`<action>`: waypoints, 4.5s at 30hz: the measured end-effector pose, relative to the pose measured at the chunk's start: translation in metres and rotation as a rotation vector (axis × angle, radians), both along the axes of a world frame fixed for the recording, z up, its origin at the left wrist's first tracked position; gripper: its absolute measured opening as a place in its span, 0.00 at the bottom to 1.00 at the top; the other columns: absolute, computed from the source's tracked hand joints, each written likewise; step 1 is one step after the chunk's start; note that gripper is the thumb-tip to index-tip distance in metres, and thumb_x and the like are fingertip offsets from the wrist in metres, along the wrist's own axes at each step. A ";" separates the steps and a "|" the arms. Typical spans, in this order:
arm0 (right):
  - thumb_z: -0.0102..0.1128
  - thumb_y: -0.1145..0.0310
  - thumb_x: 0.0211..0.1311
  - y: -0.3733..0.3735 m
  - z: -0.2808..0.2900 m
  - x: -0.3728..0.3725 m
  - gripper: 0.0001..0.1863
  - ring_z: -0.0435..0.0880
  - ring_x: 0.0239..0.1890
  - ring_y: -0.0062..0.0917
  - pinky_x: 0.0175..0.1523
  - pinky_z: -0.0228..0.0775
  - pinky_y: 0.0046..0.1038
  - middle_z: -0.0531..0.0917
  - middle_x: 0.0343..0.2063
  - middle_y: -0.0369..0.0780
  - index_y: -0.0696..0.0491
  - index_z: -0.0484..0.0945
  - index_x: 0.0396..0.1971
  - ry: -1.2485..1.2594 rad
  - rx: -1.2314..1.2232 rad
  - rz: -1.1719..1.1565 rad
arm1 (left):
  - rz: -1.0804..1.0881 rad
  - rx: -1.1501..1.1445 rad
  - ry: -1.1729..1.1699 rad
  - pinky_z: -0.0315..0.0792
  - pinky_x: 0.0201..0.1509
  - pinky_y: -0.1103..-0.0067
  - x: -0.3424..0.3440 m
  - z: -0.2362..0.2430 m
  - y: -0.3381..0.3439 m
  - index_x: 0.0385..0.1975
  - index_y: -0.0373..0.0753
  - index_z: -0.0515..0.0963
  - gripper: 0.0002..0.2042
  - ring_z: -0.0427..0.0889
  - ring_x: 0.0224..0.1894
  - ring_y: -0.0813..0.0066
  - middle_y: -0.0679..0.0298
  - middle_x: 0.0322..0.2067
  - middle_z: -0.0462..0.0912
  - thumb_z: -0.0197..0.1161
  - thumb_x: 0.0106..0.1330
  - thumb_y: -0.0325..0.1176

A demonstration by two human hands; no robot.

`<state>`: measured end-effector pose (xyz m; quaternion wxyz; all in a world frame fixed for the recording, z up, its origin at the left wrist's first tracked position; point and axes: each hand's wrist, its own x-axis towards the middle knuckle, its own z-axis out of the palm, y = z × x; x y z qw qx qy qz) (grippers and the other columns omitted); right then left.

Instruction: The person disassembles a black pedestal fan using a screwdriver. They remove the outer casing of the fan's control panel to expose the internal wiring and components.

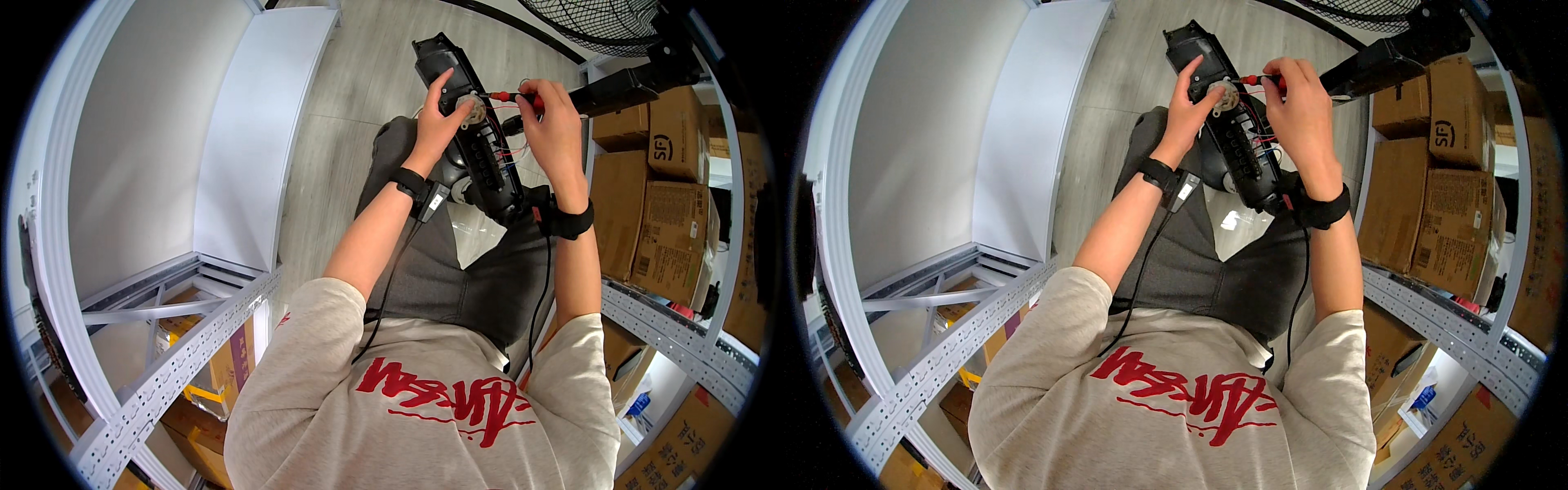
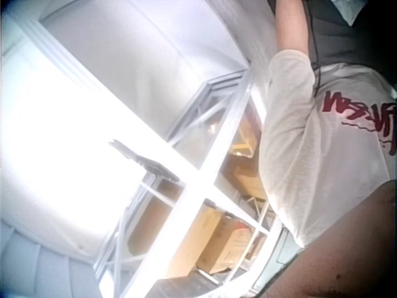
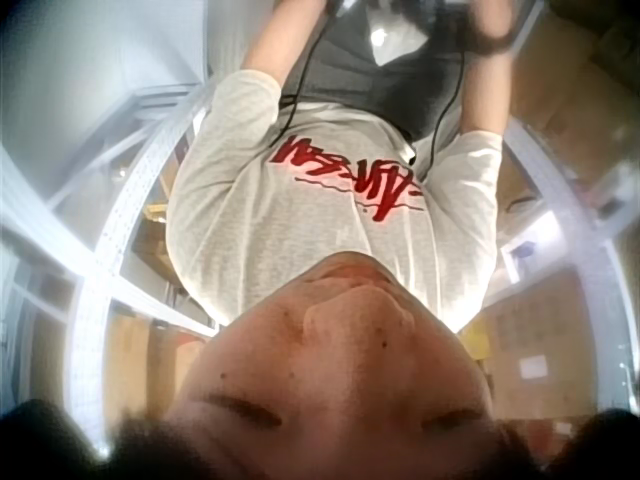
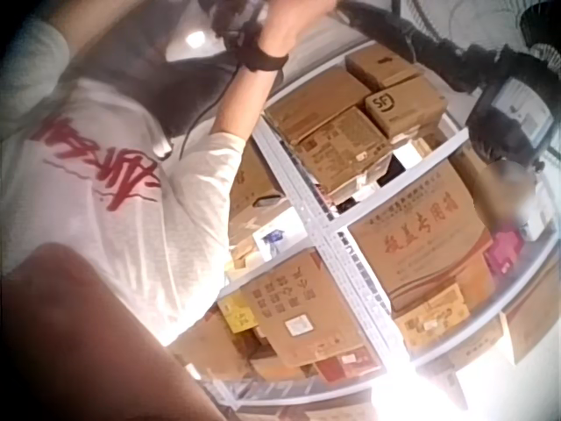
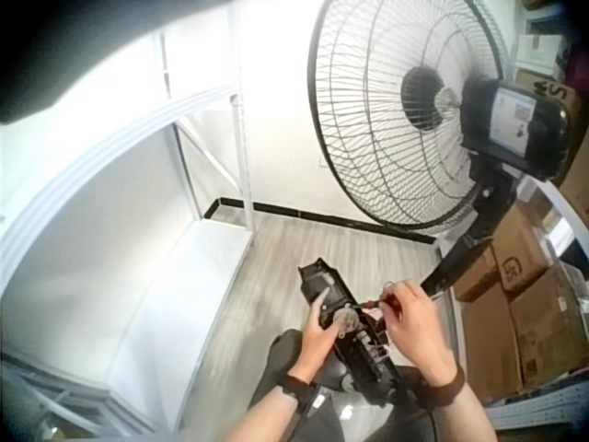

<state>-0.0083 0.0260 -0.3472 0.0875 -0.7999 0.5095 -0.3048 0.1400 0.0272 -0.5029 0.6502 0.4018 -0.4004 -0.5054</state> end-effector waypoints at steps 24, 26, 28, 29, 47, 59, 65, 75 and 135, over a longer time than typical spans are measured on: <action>0.62 0.70 0.59 -0.004 -0.002 0.003 0.07 0.82 0.30 0.38 0.35 0.74 0.32 0.80 0.30 0.45 0.57 0.78 0.35 0.015 -0.055 -0.081 | -0.001 0.000 -0.055 0.69 0.56 0.77 0.001 0.003 0.002 0.64 0.42 0.61 0.30 0.73 0.55 0.75 0.60 0.56 0.71 0.65 0.62 0.29; 0.62 0.70 0.59 -0.004 -0.002 0.003 0.07 0.82 0.29 0.37 0.34 0.74 0.32 0.80 0.31 0.45 0.57 0.78 0.34 0.022 -0.069 -0.076 | -0.015 0.003 -0.040 0.69 0.56 0.78 0.001 0.003 0.002 0.64 0.42 0.62 0.30 0.73 0.55 0.75 0.60 0.56 0.71 0.65 0.62 0.29; 0.63 0.69 0.59 -0.006 -0.002 0.003 0.08 0.82 0.29 0.37 0.33 0.74 0.32 0.81 0.31 0.45 0.57 0.78 0.34 0.035 -0.079 -0.077 | -0.023 0.000 -0.037 0.69 0.56 0.78 0.001 0.004 0.002 0.64 0.42 0.62 0.30 0.73 0.54 0.75 0.60 0.56 0.71 0.66 0.62 0.29; 0.63 0.69 0.59 -0.006 -0.002 0.004 0.08 0.82 0.28 0.38 0.33 0.74 0.32 0.81 0.31 0.45 0.56 0.78 0.34 0.055 -0.074 -0.090 | -0.022 -0.003 -0.043 0.69 0.56 0.78 0.001 0.003 0.002 0.64 0.42 0.62 0.30 0.73 0.54 0.75 0.61 0.56 0.71 0.66 0.62 0.29; 0.55 0.68 0.64 -0.017 0.023 0.012 0.07 0.82 0.31 0.41 0.33 0.74 0.36 0.80 0.30 0.45 0.56 0.76 0.34 0.313 -0.113 0.220 | 0.018 0.018 -0.080 0.68 0.58 0.77 0.003 0.005 0.003 0.63 0.42 0.64 0.31 0.73 0.55 0.74 0.61 0.56 0.72 0.68 0.60 0.30; 0.50 0.54 0.69 -0.021 0.016 0.007 0.19 0.82 0.26 0.46 0.31 0.74 0.39 0.81 0.20 0.50 0.56 0.77 0.31 0.371 0.008 -0.039 | 0.054 -0.014 -0.172 0.69 0.57 0.77 0.001 -0.007 -0.002 0.64 0.42 0.63 0.31 0.73 0.55 0.74 0.61 0.56 0.73 0.69 0.60 0.30; 0.50 0.51 0.68 -0.019 0.016 0.006 0.22 0.82 0.25 0.46 0.29 0.74 0.40 0.80 0.18 0.50 0.57 0.77 0.31 0.303 0.016 -0.160 | 0.051 -0.019 -0.153 0.68 0.58 0.77 0.001 -0.006 -0.002 0.64 0.43 0.63 0.32 0.73 0.56 0.73 0.61 0.57 0.72 0.69 0.60 0.30; 0.48 0.46 0.67 -0.014 0.031 0.002 0.28 0.82 0.26 0.47 0.30 0.75 0.40 0.80 0.18 0.51 0.58 0.78 0.21 0.514 0.082 -0.215 | 0.032 -0.010 -0.153 0.69 0.58 0.76 0.002 -0.007 -0.002 0.65 0.45 0.63 0.32 0.73 0.56 0.72 0.60 0.58 0.71 0.69 0.60 0.31; 0.58 0.64 0.63 -0.019 0.017 0.008 0.09 0.82 0.33 0.44 0.36 0.75 0.37 0.80 0.32 0.47 0.54 0.75 0.38 0.178 -0.093 0.107 | -0.015 -0.002 -0.057 0.66 0.62 0.76 0.003 -0.008 -0.004 0.69 0.45 0.57 0.37 0.70 0.60 0.71 0.60 0.62 0.66 0.69 0.60 0.32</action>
